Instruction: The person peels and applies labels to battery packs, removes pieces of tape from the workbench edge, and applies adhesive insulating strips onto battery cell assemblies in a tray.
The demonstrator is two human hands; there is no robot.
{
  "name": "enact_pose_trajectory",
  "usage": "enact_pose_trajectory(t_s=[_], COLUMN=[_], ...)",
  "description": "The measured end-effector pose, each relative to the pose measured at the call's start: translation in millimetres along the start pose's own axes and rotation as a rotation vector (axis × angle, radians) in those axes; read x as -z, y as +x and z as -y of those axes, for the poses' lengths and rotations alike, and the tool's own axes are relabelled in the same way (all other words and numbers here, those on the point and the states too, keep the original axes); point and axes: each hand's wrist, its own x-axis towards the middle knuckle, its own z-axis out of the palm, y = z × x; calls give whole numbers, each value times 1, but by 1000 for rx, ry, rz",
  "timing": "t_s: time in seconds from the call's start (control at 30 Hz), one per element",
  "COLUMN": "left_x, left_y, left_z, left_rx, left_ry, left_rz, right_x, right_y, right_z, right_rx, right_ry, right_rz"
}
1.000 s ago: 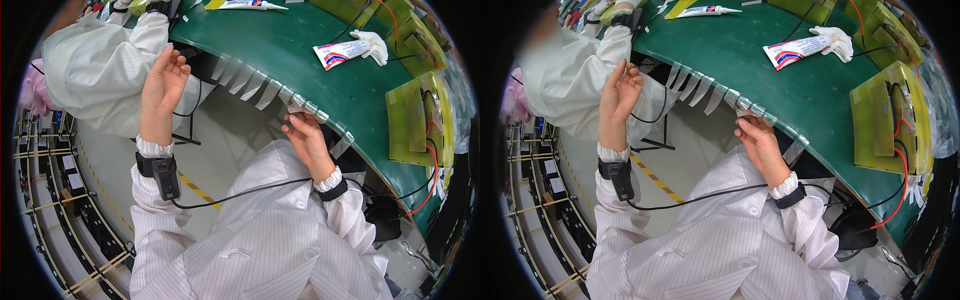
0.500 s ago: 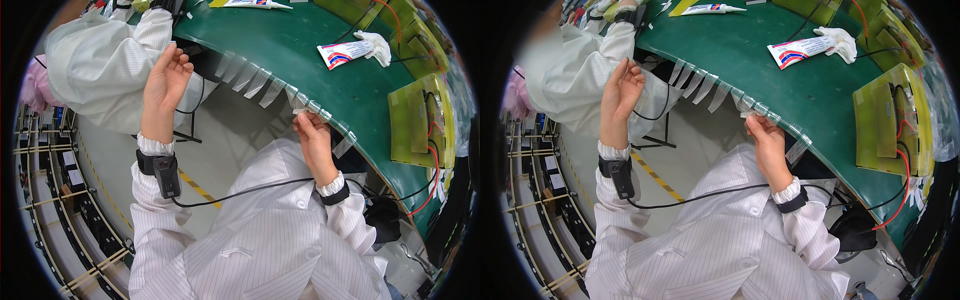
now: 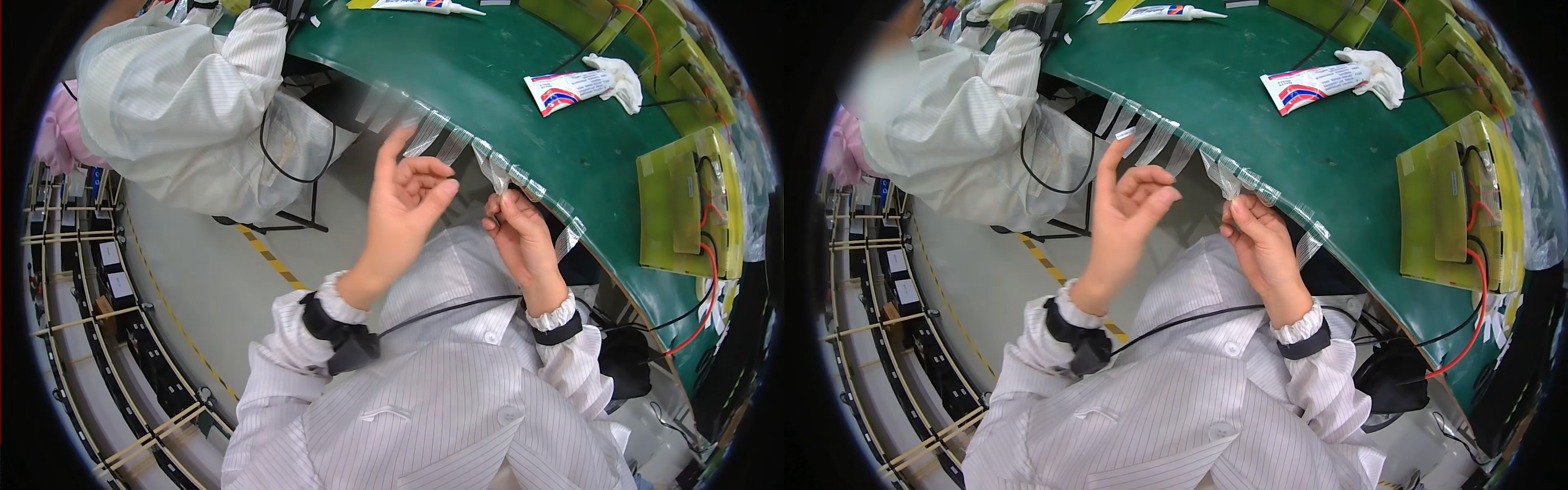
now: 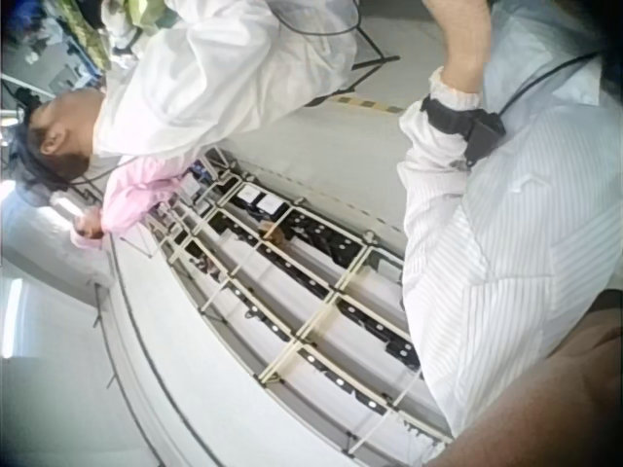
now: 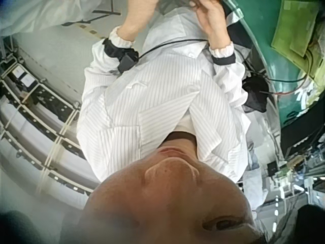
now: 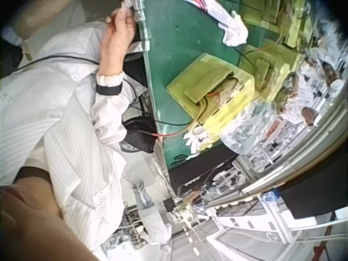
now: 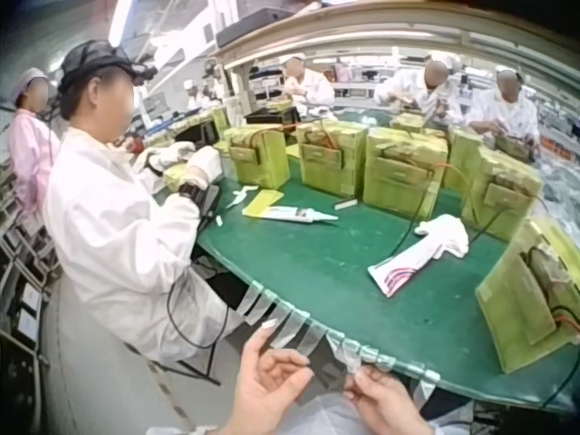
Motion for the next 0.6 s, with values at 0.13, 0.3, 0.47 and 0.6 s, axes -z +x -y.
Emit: enact_pose_trajectory(t_s=[0.13, 0.3, 0.47, 0.6], left_x=[-16, -30, -38, -34], left_y=[5, 7, 13, 14], left_z=[31, 42, 35, 32], left_rx=[-170, -207, -124, -220], left_ry=[160, 362, 310, 462], left_rz=[-79, -127, -162, -153], right_x=[1, -2, -2, 0], right_y=[0, -1, -1, 0], right_z=[3, 7, 9, 10], right_rx=[-11, -52, -68, -54], right_ry=[40, 87, 84, 104], right_rz=[39, 31, 32, 40])
